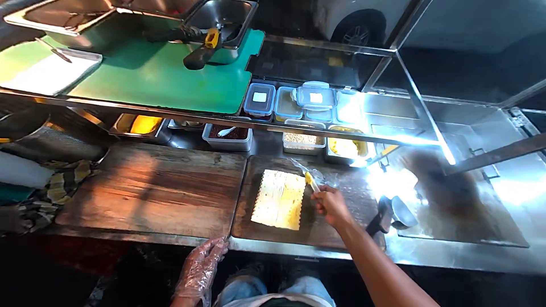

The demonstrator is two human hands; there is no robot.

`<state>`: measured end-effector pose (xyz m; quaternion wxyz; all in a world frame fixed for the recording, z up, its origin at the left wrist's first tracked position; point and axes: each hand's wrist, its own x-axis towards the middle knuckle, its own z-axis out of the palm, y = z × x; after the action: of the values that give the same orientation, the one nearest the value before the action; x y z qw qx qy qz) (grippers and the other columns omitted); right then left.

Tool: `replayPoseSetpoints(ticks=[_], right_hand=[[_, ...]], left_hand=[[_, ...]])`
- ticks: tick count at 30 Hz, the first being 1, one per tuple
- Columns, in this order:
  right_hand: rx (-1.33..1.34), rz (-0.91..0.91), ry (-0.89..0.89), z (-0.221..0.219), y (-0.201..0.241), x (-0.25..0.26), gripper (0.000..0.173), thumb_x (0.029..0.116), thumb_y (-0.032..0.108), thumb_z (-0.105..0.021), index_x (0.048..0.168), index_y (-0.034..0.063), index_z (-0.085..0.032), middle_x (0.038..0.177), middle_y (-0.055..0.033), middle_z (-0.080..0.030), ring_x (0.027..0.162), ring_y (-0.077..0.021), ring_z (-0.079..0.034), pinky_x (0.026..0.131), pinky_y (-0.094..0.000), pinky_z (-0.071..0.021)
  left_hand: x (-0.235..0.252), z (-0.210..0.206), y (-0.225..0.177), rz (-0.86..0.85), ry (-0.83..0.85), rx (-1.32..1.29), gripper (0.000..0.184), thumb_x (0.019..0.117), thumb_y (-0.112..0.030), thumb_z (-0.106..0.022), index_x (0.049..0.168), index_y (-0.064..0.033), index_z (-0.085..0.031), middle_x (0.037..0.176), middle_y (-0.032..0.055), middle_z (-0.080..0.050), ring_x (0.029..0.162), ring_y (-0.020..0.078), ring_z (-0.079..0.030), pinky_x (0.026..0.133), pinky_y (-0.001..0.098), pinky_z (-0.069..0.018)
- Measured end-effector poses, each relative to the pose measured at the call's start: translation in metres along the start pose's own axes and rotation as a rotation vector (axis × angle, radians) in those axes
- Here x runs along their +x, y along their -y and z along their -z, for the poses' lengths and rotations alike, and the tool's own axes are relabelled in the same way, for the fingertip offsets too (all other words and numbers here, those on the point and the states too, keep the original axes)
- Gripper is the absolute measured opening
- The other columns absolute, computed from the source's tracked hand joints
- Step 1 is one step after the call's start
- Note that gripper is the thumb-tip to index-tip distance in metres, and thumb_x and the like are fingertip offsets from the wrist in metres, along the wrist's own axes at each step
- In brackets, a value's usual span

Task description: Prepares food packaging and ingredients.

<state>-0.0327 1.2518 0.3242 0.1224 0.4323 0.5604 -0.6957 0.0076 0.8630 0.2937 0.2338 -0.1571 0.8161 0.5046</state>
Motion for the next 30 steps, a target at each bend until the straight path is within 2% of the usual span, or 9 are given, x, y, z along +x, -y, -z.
replayPoseSetpoints(ticks=[4,7,10,12,15,20,22,26,30], right_hand=[[-0.331,0.217,-0.02,0.009,-0.016,-0.002,0.028,0.1022,0.009,-0.057,0.13,0.0078,-0.061,0.09,-0.0083,-0.07,0.055,-0.0126,-0.053,0.049,-0.0287,-0.0457],[-1.08,0.502,-0.189,-0.002,-0.035,-0.031,0.034,0.1001,0.01,-0.054,0.131,0.0151,-0.067,0.115,-0.0149,-0.071,0.092,-0.0342,-0.072,0.075,-0.0582,-0.0592],[-1.378,0.653,-0.191,-0.016,-0.09,-0.104,0.043,0.0899,0.002,-0.06,0.128,0.0181,-0.07,0.11,-0.0191,-0.07,0.085,-0.0392,-0.072,0.063,-0.0579,-0.0585],[-1.286,0.679,-0.208,-0.021,-0.103,-0.126,0.039,0.0881,0.001,-0.061,0.12,0.0183,-0.075,0.101,-0.0138,-0.071,0.076,-0.032,-0.072,0.056,-0.0511,-0.0592],[-1.021,0.474,-0.23,-0.033,-0.089,-0.1,0.035,0.0997,0.008,-0.05,0.128,0.013,-0.069,0.118,-0.0126,-0.07,0.099,-0.0294,-0.071,0.083,-0.0517,-0.0595],[-1.119,0.552,-0.301,-0.063,-0.115,-0.127,0.038,0.0892,0.002,-0.059,0.121,0.016,-0.075,0.104,-0.0146,-0.071,0.077,-0.0319,-0.073,0.06,-0.0516,-0.0598],[-0.748,0.4,-0.173,-0.072,-0.108,-0.129,0.031,0.0988,0.009,-0.055,0.126,0.009,-0.07,0.108,-0.008,-0.073,0.083,-0.0206,-0.072,0.073,-0.0411,-0.0609],[0.287,-0.047,-0.091,-0.089,-0.127,-0.135,0.023,0.1075,0.013,-0.05,0.125,-0.0011,-0.054,0.087,-0.0136,-0.07,0.049,-0.0153,-0.058,0.044,-0.0295,-0.0503],[0.254,0.101,-0.08,-0.093,-0.132,-0.145,0.028,0.1054,0.012,-0.051,0.13,-0.0005,-0.057,0.088,-0.0135,-0.07,0.046,-0.0142,-0.055,0.041,-0.0285,-0.0483]], left_hand=[[0.006,0.002,-0.006,-0.045,-0.006,-0.116,0.025,0.1026,-0.014,-0.057,0.119,-0.001,-0.07,0.1,0.0104,-0.076,0.083,0.0183,-0.074,0.073,0.0317,-0.0623],[0.011,0.001,-0.012,-0.115,0.03,-0.159,0.023,0.1012,-0.014,-0.059,0.116,-0.001,-0.071,0.099,0.0105,-0.077,0.081,0.0195,-0.075,0.069,0.0315,-0.0632],[0.019,0.007,-0.019,-0.175,0.07,-0.181,0.024,0.1001,-0.014,-0.059,0.116,-0.0006,-0.071,0.1,0.0103,-0.077,0.082,0.0194,-0.075,0.071,0.0323,-0.0634],[0.03,0.01,-0.025,-0.197,0.075,-0.205,0.026,0.1,-0.013,-0.057,0.118,0.0,-0.07,0.1,0.0106,-0.076,0.083,0.0199,-0.075,0.072,0.033,-0.0633],[0.044,0.011,-0.029,-0.209,0.12,-0.176,0.026,0.1011,-0.015,-0.056,0.118,-0.0014,-0.07,0.099,0.01,-0.076,0.081,0.0195,-0.074,0.072,0.0326,-0.0626],[0.061,0.017,-0.055,-0.305,0.212,0.029,0.028,0.1019,-0.023,-0.056,0.121,-0.0079,-0.071,0.105,0.0035,-0.076,0.09,0.0143,-0.075,0.08,0.0307,-0.0635],[0.07,0.017,-0.058,-0.294,0.202,0.007,0.028,0.1027,-0.021,-0.056,0.121,-0.0051,-0.07,0.104,0.0057,-0.077,0.088,0.0158,-0.075,0.078,0.0317,-0.0635],[0.079,0.007,-0.065,-0.231,0.257,0.004,0.026,0.1037,-0.019,-0.056,0.122,-0.0048,-0.069,0.103,0.0063,-0.076,0.087,0.0158,-0.075,0.077,0.0311,-0.063],[0.08,-0.005,-0.075,-0.235,0.307,-0.009,0.025,0.1035,-0.017,-0.056,0.122,-0.0051,-0.068,0.103,0.0068,-0.076,0.086,0.0161,-0.075,0.078,0.0316,-0.0634]])
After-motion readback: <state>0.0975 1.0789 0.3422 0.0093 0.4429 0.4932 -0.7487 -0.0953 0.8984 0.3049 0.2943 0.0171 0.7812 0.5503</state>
